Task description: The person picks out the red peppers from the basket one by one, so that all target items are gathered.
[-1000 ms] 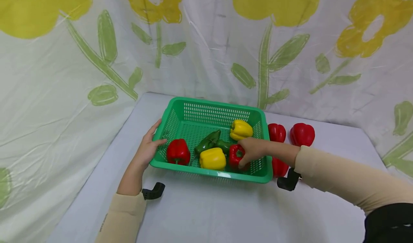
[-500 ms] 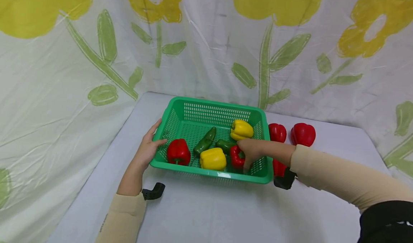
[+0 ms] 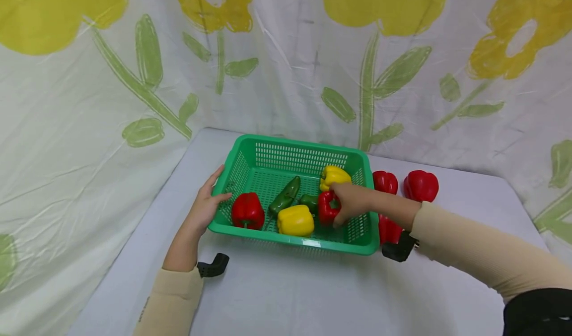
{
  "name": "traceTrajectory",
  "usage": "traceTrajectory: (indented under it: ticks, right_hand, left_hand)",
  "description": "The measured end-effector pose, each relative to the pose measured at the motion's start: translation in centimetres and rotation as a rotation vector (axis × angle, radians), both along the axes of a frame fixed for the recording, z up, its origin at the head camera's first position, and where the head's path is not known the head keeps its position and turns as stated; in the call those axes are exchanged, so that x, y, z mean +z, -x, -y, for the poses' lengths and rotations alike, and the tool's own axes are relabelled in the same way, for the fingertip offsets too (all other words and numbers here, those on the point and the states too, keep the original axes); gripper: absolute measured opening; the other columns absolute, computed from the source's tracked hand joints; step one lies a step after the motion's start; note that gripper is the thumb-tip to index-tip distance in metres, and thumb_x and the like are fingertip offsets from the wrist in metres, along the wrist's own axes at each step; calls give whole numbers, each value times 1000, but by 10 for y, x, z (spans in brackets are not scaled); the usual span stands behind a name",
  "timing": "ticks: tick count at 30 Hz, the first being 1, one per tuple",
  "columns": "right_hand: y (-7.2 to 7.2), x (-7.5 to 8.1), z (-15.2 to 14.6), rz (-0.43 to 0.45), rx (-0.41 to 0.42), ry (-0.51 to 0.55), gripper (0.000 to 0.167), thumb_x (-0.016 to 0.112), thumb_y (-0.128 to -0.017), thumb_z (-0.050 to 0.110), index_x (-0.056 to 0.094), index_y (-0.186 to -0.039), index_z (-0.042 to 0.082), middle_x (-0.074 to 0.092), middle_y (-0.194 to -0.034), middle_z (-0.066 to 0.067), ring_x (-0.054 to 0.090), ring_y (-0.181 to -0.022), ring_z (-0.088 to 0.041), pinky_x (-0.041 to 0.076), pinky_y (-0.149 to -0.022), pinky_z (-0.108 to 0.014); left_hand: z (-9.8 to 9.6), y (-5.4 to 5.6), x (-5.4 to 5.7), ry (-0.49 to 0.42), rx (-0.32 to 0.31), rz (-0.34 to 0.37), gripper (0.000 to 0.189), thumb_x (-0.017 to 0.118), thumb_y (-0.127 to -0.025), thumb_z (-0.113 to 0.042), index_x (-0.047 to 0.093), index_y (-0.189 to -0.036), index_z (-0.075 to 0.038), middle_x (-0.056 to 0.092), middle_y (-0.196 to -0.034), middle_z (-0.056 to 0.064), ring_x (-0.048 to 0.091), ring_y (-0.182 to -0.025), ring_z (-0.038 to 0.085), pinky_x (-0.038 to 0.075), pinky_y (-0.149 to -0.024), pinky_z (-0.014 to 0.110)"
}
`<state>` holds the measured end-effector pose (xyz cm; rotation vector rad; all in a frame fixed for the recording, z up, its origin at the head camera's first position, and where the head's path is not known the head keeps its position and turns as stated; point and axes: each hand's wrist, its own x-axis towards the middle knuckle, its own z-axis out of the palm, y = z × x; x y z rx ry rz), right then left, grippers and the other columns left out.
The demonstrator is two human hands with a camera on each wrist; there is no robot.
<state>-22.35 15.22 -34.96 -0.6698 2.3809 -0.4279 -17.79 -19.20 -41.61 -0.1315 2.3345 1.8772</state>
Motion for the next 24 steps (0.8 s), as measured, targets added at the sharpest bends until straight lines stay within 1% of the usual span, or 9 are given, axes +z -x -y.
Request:
traceTrajectory:
  ticks: [6,12,18,24]
  right_hand:
    - [-1,5,-5,-20,-35,81,70,84,-66,24,49,-122,3,60,-113,-8,53,-105,-24,55,-73,-33]
    - [-2,12,-12,-31,-82,98,74,83,-66,30,48,-125,2,60,-114,-9,53,-106,-26,55,-71,-33]
    - [-5,18,-20,-52,-121,125,78,82,-65,36,48,-128,4,61,-114,-7,54,-106,-25,55,-71,-33]
    - [-10,22,-30,-49,-170,159,84,83,-64,37,45,-131,5,59,-117,-9,52,-109,-28,55,-70,-34]
  left_hand:
    - [1,0,0,0,-2,4,71,47,-92,-6,12,-151,-27,27,-151,17,37,-131,35,33,-102,50]
    - [1,1,-1,1,-6,2,71,46,-93,-5,12,-151,-26,25,-152,15,35,-131,35,32,-102,50]
    - [1,1,0,4,-6,6,71,46,-93,-5,12,-151,-26,26,-151,17,36,-130,35,33,-101,49]
    - [1,1,-1,5,-9,-3,71,47,-92,-4,12,-151,-25,23,-153,15,35,-130,34,34,-99,47]
